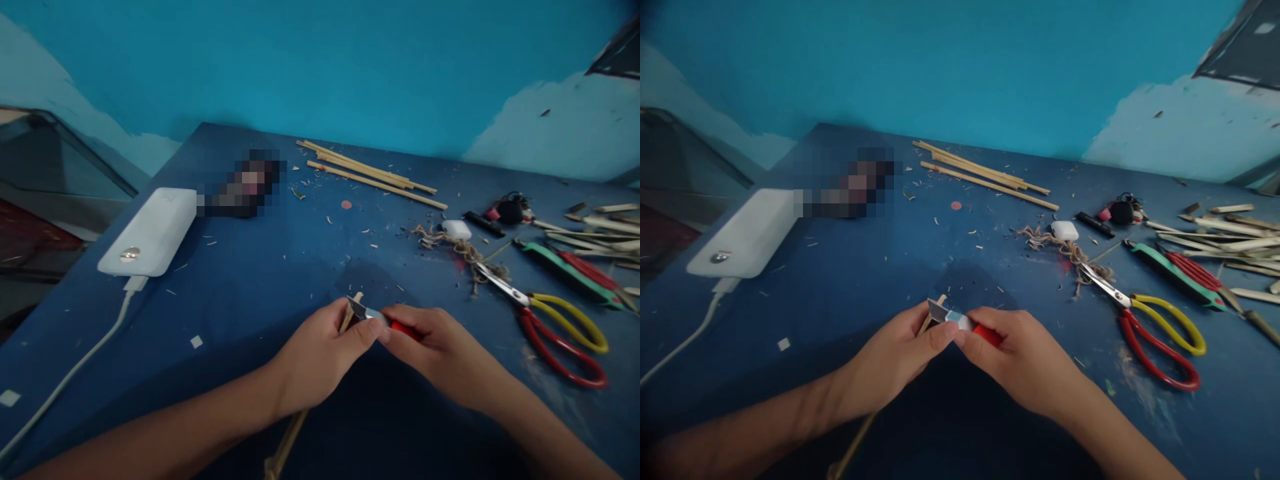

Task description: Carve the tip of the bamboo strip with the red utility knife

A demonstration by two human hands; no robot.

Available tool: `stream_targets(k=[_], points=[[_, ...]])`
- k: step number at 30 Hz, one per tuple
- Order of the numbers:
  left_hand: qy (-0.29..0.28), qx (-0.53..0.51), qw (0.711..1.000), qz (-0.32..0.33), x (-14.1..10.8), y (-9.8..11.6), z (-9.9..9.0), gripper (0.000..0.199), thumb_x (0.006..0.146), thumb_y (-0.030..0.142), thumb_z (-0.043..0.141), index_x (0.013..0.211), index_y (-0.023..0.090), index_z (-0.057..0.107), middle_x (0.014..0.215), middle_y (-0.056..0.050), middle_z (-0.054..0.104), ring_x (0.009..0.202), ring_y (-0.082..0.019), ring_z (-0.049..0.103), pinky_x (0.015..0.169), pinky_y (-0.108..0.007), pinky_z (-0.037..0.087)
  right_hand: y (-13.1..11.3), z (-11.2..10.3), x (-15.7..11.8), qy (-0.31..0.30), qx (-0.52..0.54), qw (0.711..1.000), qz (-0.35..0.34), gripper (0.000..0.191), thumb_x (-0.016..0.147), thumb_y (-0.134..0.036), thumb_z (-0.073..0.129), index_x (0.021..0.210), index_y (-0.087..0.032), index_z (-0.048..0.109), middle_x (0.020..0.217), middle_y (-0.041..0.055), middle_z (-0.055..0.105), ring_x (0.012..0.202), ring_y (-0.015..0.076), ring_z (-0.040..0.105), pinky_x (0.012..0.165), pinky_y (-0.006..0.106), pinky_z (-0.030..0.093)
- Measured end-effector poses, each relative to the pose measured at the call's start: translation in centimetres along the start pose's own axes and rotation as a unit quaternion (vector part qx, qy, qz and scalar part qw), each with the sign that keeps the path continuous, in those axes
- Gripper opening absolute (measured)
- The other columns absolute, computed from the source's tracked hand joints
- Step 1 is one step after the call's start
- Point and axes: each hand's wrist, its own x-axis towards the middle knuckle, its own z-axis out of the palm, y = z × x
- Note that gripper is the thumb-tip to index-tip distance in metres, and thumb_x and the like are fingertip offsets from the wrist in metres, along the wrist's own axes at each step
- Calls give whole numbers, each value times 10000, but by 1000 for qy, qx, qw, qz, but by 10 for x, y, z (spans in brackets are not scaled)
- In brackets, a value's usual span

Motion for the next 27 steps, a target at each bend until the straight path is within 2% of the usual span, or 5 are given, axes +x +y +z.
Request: stream_targets(k=[6, 10, 20, 27], points=[[-12, -6, 999, -29, 1, 5, 1, 288, 849, 433, 459, 928, 164, 527, 476, 96, 348, 450, -78, 323, 488, -220, 299, -1, 1, 1, 8, -8, 1000, 2, 267, 906, -390, 444, 726, -207, 517, 597, -49, 395, 535, 108, 338, 472, 226, 273], [-27, -23, 998, -59, 1, 9, -1, 247, 835, 415, 483, 877, 173, 506, 452, 105, 369, 404, -66, 318, 447, -217, 271, -3, 1, 2, 5, -3, 1000, 0, 268, 905, -393, 439, 741, -207, 540, 596, -47, 401, 531, 110, 336, 472, 229, 274], [-65, -22, 995, -77, 0, 14, -3, 175, 838, 343, 500, 904, 185, 463, 448, 117, 384, 382, -62, 339, 434, -214, 270, -3, 3, 2, 1, -6, 1000, -5, 271, 911, -372, 438, 716, -194, 500, 635, -37, 458, 555, 107, 381, 501, 238, 301], [-51, 21, 995, -80, -4, 15, -3, 203, 848, 387, 477, 832, 187, 445, 547, 90, 403, 459, -64, 393, 463, -203, 318, -4, 3, 1, -6, -17, 1000, 4, 184, 901, -299, 454, 773, -199, 540, 633, -47, 452, 554, 106, 383, 493, 239, 292]])
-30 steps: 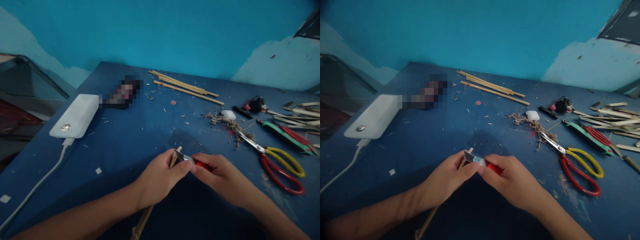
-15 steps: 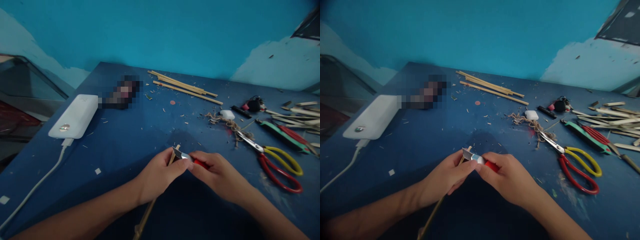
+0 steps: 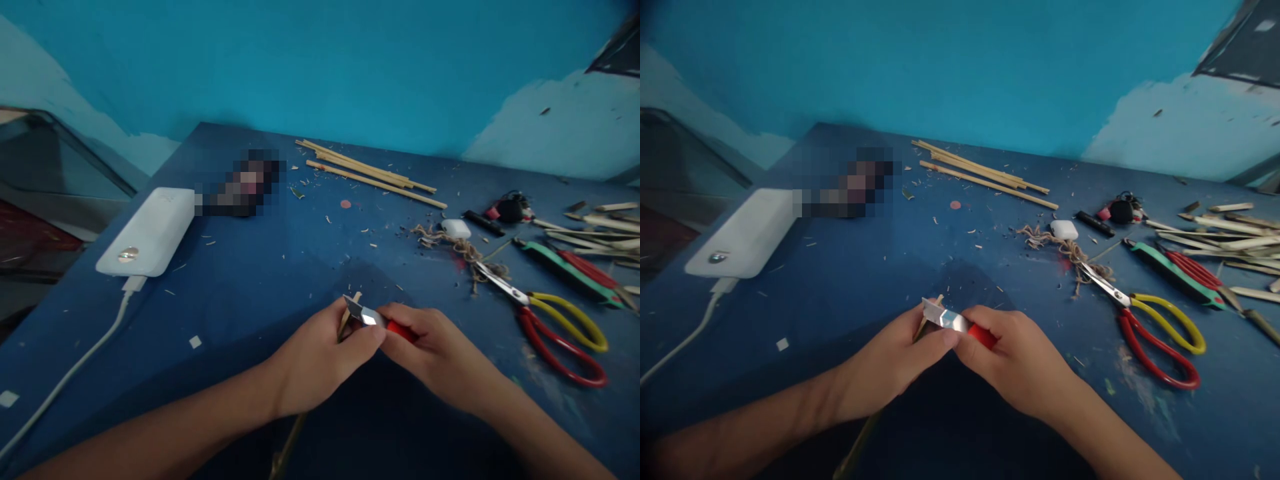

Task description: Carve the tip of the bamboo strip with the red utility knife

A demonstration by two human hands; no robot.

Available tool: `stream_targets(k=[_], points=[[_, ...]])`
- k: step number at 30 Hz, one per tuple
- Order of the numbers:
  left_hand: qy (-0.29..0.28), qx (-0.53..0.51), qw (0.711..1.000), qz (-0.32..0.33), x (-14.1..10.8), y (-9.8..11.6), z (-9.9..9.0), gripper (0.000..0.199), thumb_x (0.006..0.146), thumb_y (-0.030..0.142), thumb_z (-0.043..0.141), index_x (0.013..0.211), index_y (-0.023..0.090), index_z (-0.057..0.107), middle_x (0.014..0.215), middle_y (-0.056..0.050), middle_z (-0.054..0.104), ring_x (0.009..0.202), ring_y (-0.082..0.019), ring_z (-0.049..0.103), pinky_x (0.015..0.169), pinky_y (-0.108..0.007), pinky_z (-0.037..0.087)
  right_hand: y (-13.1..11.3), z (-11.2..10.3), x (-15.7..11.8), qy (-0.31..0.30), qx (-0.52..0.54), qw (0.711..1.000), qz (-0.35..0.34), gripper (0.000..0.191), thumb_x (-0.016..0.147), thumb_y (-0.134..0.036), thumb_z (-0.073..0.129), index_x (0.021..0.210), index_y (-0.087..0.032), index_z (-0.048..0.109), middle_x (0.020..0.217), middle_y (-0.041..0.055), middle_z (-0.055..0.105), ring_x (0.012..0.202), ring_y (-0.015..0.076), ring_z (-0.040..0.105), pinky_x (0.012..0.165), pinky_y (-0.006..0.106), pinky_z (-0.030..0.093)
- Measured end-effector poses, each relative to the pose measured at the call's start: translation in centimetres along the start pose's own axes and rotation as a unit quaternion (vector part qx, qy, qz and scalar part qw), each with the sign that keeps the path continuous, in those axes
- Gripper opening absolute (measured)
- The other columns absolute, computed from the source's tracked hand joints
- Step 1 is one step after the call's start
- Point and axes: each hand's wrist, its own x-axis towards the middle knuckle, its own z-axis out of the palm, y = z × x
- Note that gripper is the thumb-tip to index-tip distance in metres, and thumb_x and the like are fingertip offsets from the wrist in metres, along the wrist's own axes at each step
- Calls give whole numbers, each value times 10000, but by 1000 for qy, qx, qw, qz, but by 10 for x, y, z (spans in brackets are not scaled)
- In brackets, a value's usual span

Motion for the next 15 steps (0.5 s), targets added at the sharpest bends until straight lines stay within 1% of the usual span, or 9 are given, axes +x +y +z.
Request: stream_targets(k=[4, 8, 10, 12, 15], points=[[-8, 14, 1000, -2, 1, -1, -2, 229, 846, 416, 468, 851, 187, 456, 510, 94, 399, 426, -69, 394, 435, -201, 325, 0, 2, -2, -6, -9, 1000, 3, 203, 912, -336, 442, 779, -202, 514, 654, -41, 485, 563, 111, 410, 500, 245, 301], [-27, 16, 999, -18, 4, -1, -2, 243, 819, 419, 498, 758, 189, 448, 478, 93, 375, 411, -72, 393, 406, -193, 325, 1, 2, -4, -22, -21, 1000, 5, 236, 932, -393, 407, 807, -205, 477, 678, -33, 511, 574, 120, 444, 508, 252, 312], [-15, 29, 999, -26, 5, -1, -1, 246, 808, 413, 504, 719, 191, 445, 472, 93, 350, 398, -71, 373, 382, -188, 312, 1, 2, -6, -30, -25, 999, 3, 241, 935, -405, 402, 809, -208, 461, 699, -28, 521, 593, 125, 463, 520, 254, 320], [-12, 37, 999, -23, 5, -1, -2, 243, 804, 419, 502, 729, 191, 463, 476, 92, 351, 392, -71, 360, 368, -185, 309, 1, 2, -7, -39, -22, 999, 0, 241, 935, -410, 404, 807, -211, 449, 722, -26, 526, 611, 126, 472, 529, 253, 330], [-58, 23, 998, -24, 2, 3, -6, 215, 795, 401, 524, 787, 191, 479, 521, 82, 403, 446, -78, 407, 419, -190, 360, -1, 2, -9, -54, -7, 998, -3, 215, 936, -389, 416, 811, -217, 444, 740, -29, 525, 624, 123, 471, 540, 248, 342]])
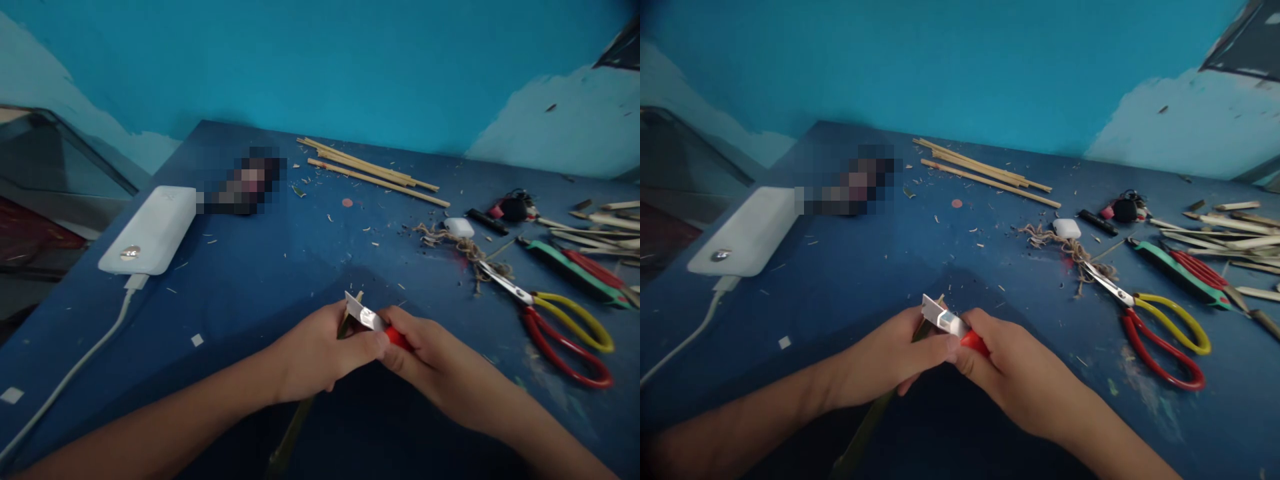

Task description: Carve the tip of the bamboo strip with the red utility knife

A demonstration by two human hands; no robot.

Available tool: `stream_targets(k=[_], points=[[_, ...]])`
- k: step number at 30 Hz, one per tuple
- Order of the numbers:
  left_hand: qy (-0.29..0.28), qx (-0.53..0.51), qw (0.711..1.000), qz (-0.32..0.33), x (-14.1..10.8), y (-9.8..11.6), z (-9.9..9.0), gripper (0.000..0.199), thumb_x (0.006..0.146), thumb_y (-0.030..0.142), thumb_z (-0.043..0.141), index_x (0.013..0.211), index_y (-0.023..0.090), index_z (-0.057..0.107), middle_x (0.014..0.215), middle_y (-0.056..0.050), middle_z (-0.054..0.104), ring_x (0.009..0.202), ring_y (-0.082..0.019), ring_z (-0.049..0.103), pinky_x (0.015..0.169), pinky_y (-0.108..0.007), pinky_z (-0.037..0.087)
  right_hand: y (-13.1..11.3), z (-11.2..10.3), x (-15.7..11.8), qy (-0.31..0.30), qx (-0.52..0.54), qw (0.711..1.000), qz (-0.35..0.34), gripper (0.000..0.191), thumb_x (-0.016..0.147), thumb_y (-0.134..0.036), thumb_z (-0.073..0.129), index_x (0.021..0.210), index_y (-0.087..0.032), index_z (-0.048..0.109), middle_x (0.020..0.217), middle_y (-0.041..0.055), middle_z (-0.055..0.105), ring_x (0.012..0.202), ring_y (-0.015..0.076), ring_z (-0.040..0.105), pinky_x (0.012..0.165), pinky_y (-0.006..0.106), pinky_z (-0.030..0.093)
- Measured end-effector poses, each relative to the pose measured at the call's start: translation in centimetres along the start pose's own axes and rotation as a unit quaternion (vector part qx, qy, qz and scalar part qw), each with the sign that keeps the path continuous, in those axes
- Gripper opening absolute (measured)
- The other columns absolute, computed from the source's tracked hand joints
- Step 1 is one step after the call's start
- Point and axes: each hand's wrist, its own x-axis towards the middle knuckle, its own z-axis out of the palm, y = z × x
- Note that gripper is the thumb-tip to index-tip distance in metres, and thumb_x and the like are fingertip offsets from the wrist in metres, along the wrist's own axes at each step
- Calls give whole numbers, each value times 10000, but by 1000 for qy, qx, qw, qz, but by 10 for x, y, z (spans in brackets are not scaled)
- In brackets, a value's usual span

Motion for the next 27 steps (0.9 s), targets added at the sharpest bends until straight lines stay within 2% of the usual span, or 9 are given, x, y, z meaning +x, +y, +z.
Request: stream_targets(k=[5, 10, 15, 22, 27], points=[[-19, -8, 999, -29, -5, 8, -5, 214, 754, 367, 579, 793, 191, 463, 575, 78, 415, 505, -78, 430, 478, -198, 382, -2, 0, -1, -18, 7, 1000, 10, 189, 938, -378, 413, 836, -221, 442, 756, -25, 541, 636, 126, 481, 543, 248, 350], [-19, -19, 999, 40, -1, 5, -1, 117, 819, 274, 505, 748, 181, 494, 539, 82, 411, 432, -57, 394, 417, -183, 316, -2, -1, -1, -17, 0, 1000, 16, 146, 934, -332, 427, 833, -227, 440, 742, -36, 533, 614, 118, 470, 528, 240, 342], [-12, -33, 998, 45, 0, -1, 1, 52, 819, 215, 524, 780, 184, 510, 480, 99, 415, 401, -57, 399, 410, -179, 306, 0, -3, -2, -16, 0, 1000, 13, 184, 928, -369, 432, 814, -226, 452, 718, -38, 530, 614, 120, 472, 537, 241, 350], [-10, -21, 998, 61, -2, 1, 1, 91, 827, 268, 530, 799, 183, 516, 551, 85, 413, 445, -59, 393, 430, -182, 305, -1, -2, -1, -20, 22, 1000, -8, 172, 928, -361, 436, 845, -219, 485, 741, -30, 545, 623, 117, 466, 539, 234, 357], [-14, -15, 997, 73, -1, -1, 2, 166, 837, 341, 521, 798, 180, 530, 532, 83, 402, 434, -66, 385, 435, -197, 299, -2, -3, 0, -17, 34, 999, -4, 209, 931, -387, 421, 858, -214, 512, 738, -21, 545, 620, 117, 461, 551, 233, 369]])
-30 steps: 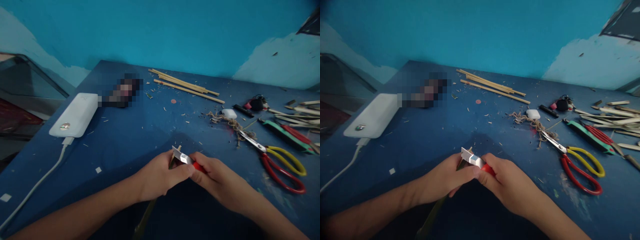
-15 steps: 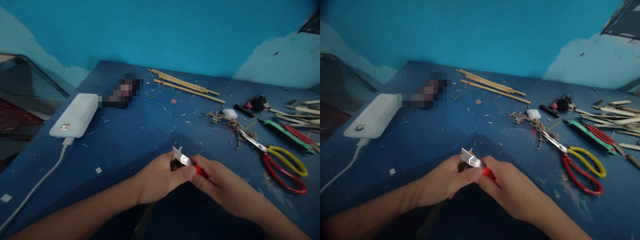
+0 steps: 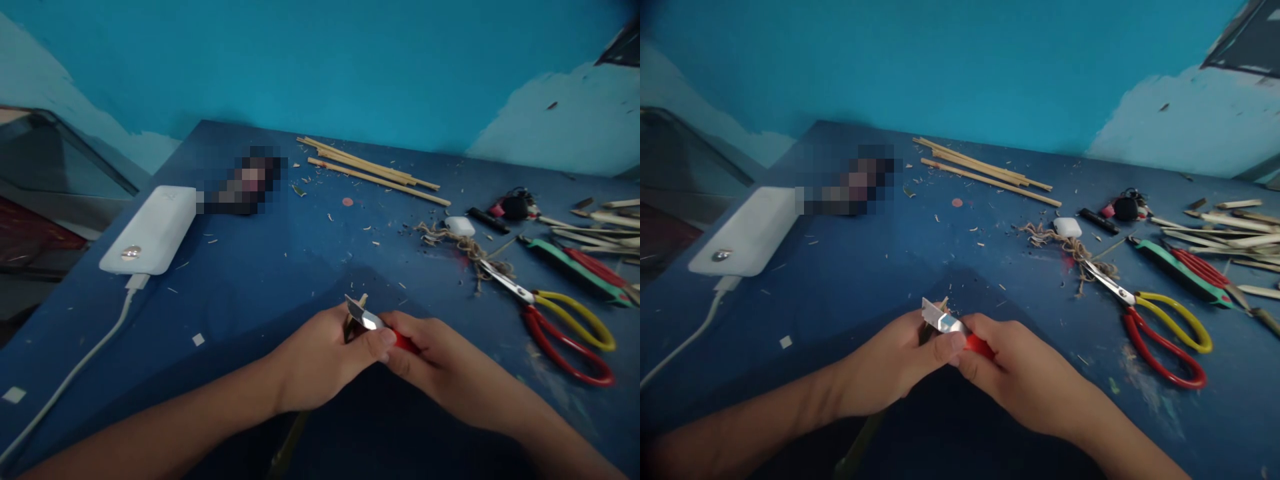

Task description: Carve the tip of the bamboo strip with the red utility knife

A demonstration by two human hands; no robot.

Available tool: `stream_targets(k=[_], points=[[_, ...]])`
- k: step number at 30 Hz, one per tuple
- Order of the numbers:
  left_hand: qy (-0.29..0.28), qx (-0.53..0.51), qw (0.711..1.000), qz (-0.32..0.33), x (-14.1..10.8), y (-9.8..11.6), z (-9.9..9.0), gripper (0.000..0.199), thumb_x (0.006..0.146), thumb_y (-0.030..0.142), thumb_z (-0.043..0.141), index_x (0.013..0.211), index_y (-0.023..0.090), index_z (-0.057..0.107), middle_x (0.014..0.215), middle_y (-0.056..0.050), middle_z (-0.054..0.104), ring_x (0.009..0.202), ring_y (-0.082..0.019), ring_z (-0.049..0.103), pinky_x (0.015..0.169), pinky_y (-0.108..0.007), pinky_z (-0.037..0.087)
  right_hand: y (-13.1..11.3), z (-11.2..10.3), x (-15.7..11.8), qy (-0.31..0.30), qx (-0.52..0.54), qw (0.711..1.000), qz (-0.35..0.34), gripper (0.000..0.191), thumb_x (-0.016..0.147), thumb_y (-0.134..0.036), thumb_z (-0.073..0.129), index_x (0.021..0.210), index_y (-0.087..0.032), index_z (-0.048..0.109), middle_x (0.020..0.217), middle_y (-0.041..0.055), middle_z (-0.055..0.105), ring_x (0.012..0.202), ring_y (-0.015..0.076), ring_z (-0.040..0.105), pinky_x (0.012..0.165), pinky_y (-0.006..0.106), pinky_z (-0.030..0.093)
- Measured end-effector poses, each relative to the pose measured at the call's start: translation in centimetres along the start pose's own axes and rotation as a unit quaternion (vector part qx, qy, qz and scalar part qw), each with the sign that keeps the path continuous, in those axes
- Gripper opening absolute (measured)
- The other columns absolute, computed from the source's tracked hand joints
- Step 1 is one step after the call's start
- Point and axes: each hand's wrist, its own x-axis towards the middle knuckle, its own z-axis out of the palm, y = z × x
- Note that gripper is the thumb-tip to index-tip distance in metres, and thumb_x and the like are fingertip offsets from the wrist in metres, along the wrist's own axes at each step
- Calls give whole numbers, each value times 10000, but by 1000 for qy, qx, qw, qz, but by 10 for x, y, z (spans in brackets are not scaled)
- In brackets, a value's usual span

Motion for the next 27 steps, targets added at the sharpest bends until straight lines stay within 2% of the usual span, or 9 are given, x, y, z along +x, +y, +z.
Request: stream_targets(k=[5, 8, 15, 23, 27], points=[[-34, -5, 999, 14, 3, -2, -2, 330, 868, 412, 463, 638, 179, 502, 420, 75, 405, 405, -80, 381, 448, -214, 297, -2, -1, -1, 1, 15, 1000, 25, 284, 925, -443, 409, 799, -206, 502, 657, -34, 494, 558, 104, 410, 499, 222, 340], [-36, 7, 999, 15, 3, -1, -3, 392, 872, 436, 446, 575, 181, 462, 397, 68, 414, 395, -80, 376, 440, -215, 288, -3, -1, -1, 2, 11, 999, 37, 294, 920, -459, 410, 784, -210, 485, 640, -41, 489, 539, 99, 397, 470, 219, 313], [-21, 37, 999, -7, 2, 1, -3, 379, 869, 400, 462, 563, 177, 439, 408, 70, 413, 393, -73, 377, 431, -208, 276, -2, 2, -2, 11, -15, 999, 42, 288, 927, -440, 403, 760, -211, 458, 635, -41, 501, 533, 99, 407, 468, 221, 303], [1, 77, 997, -10, 0, 5, -2, 301, 866, 406, 451, 663, 184, 458, 488, 68, 373, 443, -84, 358, 434, -210, 256, -5, 2, -3, 15, -28, 998, 52, 288, 924, -453, 396, 796, -213, 491, 664, -25, 537, 543, 108, 432, 472, 229, 314], [13, 91, 996, 10, 0, 3, -2, 278, 864, 407, 449, 707, 181, 491, 578, 52, 382, 529, -96, 360, 474, -212, 280, -4, 3, -4, 23, -34, 998, 53, 280, 922, -443, 403, 779, -215, 480, 647, -27, 537, 535, 111, 439, 470, 231, 317]])
